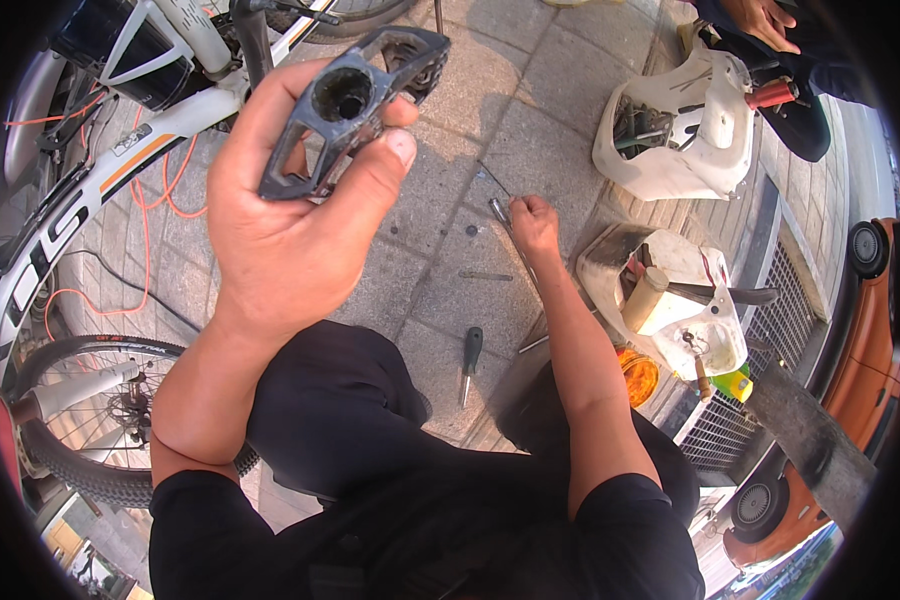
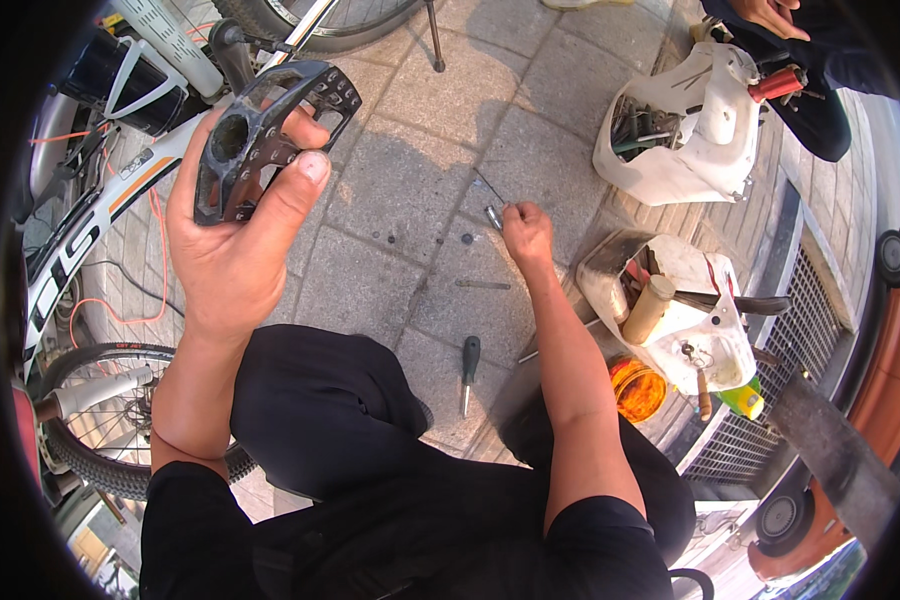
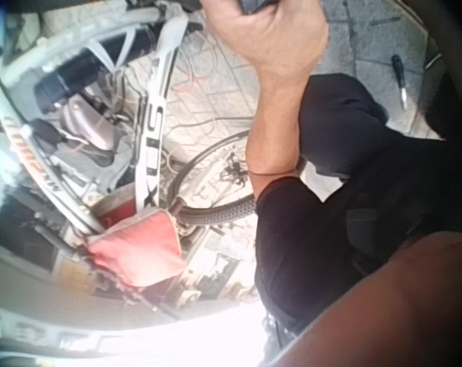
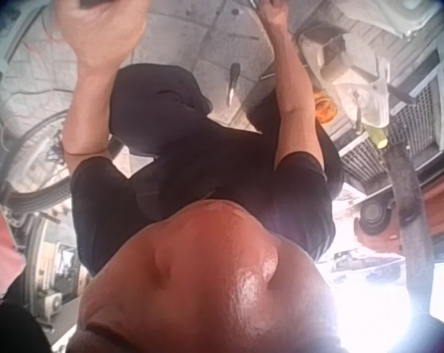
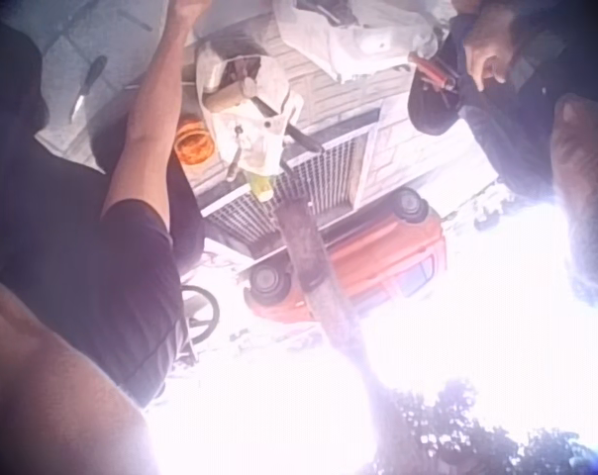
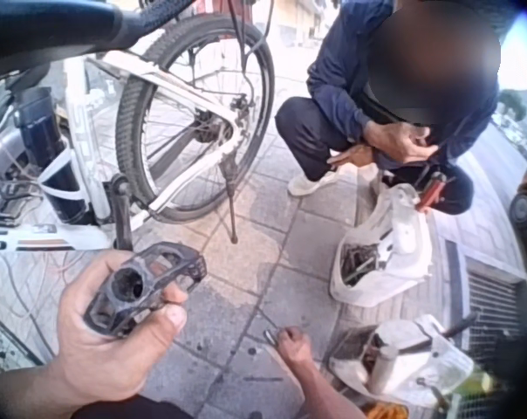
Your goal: The person cleans the inside of a bicycle pedal with a small metal tool, then attempts to fit it onto the crank arm. They continue to scrape and clean the pedal's interior before placing the tool on the ground.
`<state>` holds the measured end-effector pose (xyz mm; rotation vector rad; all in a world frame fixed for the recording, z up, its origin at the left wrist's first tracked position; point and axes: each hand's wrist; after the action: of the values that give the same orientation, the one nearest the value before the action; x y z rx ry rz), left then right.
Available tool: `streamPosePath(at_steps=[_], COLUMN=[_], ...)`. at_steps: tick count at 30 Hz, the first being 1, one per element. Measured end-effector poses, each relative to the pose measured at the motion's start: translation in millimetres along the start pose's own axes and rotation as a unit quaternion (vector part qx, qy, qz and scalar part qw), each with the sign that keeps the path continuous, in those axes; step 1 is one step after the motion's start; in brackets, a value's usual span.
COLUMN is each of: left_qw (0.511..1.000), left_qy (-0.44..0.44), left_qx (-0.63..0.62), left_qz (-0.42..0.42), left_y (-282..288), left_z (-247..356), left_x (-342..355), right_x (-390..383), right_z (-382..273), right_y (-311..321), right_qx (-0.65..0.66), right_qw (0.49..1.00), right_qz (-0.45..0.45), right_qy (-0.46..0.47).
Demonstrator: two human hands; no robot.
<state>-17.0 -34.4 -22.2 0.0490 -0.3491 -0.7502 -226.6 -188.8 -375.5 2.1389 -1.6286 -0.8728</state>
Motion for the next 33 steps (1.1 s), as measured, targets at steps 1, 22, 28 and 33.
streamPosePath(at_steps=[1, 22, 28, 33], left_qw=[1.0, 0.997, 0.99, 0.971], left_qy=[-0.003, 0.032, 0.036, -0.047], left_qx=[0.0, 0.039, 0.114, 0.223], left_qz=[0.0, 0.055, 0.072, 0.077], left_y=[0, 0, 6, 19], left_z=[-1, -35, -44, -45], left_x=[0, 15, 23, 27], right_x=[0, -8, -20, -46], right_z=[1, -54, -126, -185], right_y=[-1, 23, 50, 79], right_qx=[0.006, 0.276, 0.415, 0.502], right_qw=[1.0, 0.953, 0.904, 0.851], right_qz=[0.0, -0.058, -0.096, -0.147], right_qy=[0.0, -0.112, -0.03, 0.054])
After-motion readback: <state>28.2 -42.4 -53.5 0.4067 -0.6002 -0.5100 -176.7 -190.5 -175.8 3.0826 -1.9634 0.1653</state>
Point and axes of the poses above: each hand's wrist, its own x-axis towards the middle knuckle, its own y-axis out of the back of the hand, z = x × y, and after that the axes turned 12 degrees about z, right-handed
